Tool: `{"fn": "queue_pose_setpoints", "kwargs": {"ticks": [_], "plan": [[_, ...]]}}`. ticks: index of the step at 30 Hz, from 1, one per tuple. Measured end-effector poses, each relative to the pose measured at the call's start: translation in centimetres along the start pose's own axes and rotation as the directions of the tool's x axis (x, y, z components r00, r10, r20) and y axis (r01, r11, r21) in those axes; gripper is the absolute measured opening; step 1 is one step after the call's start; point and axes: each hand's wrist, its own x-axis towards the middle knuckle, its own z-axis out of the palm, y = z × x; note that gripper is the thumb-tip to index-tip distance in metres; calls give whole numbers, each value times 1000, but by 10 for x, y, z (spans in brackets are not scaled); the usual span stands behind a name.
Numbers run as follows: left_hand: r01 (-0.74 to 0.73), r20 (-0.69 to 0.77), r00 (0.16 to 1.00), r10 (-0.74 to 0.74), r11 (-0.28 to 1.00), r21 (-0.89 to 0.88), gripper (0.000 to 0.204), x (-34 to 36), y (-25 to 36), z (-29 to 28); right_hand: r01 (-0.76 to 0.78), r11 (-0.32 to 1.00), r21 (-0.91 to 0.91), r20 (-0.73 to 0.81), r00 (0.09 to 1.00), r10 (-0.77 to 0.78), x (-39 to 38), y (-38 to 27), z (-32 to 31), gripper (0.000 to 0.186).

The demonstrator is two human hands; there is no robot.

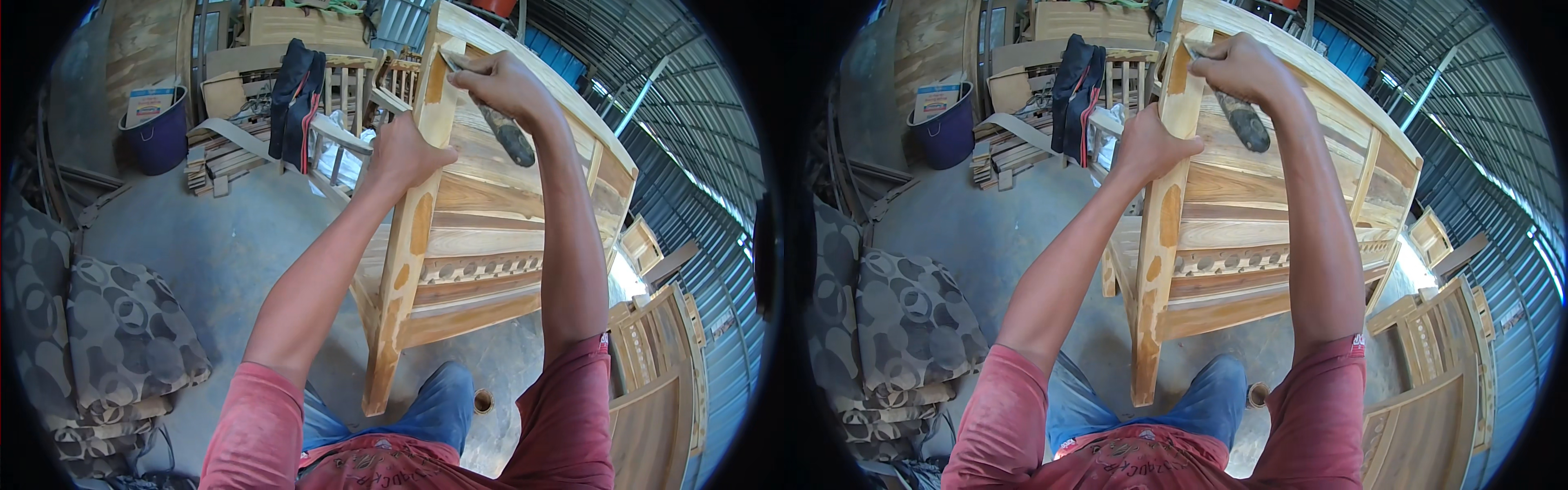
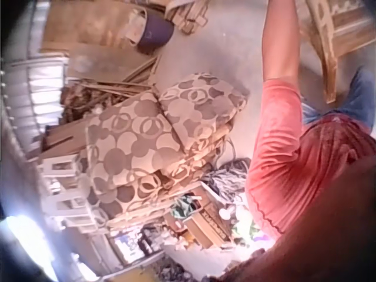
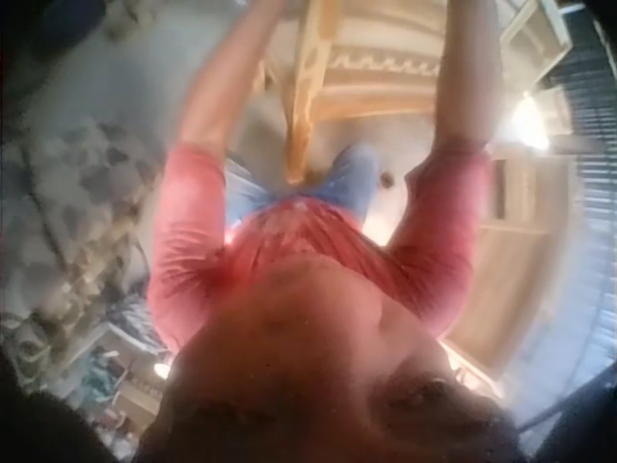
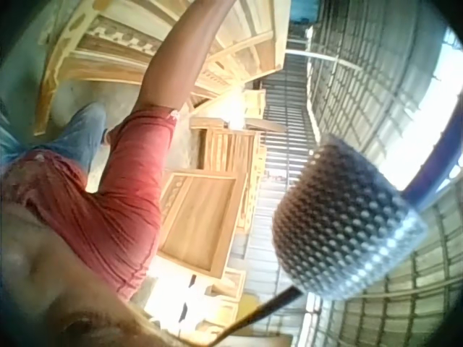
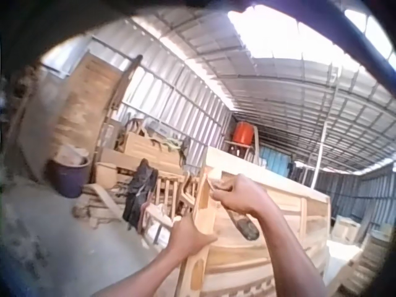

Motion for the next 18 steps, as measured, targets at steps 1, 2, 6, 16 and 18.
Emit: {"fn": "queue_pose_setpoints", "kwargs": {"ticks": [1,2,6,16,18], "plan": [[1,-1,1000,-1,1000,4,63,0,-2,-2,-16,1000,-14,35,999,16,-6,-4,3,35],[-11,-3,1000,11,1000,2,63,0,-4,-4,-31,999,-28,69,997,33,-12,-9,8,34],[-62,10,998,62,998,-25,63,1,-4,-2,-57,998,-39,18,998,58,-46,-10,26,36],[3,-32,999,-4,999,-33,59,0,-3,-2,64,943,-326,-36,996,-80,-61,10,-6,34],[6,-31,999,-8,999,-53,60,-2,4,-1,168,890,-424,-130,961,-243,-41,41,-11,41]]}}
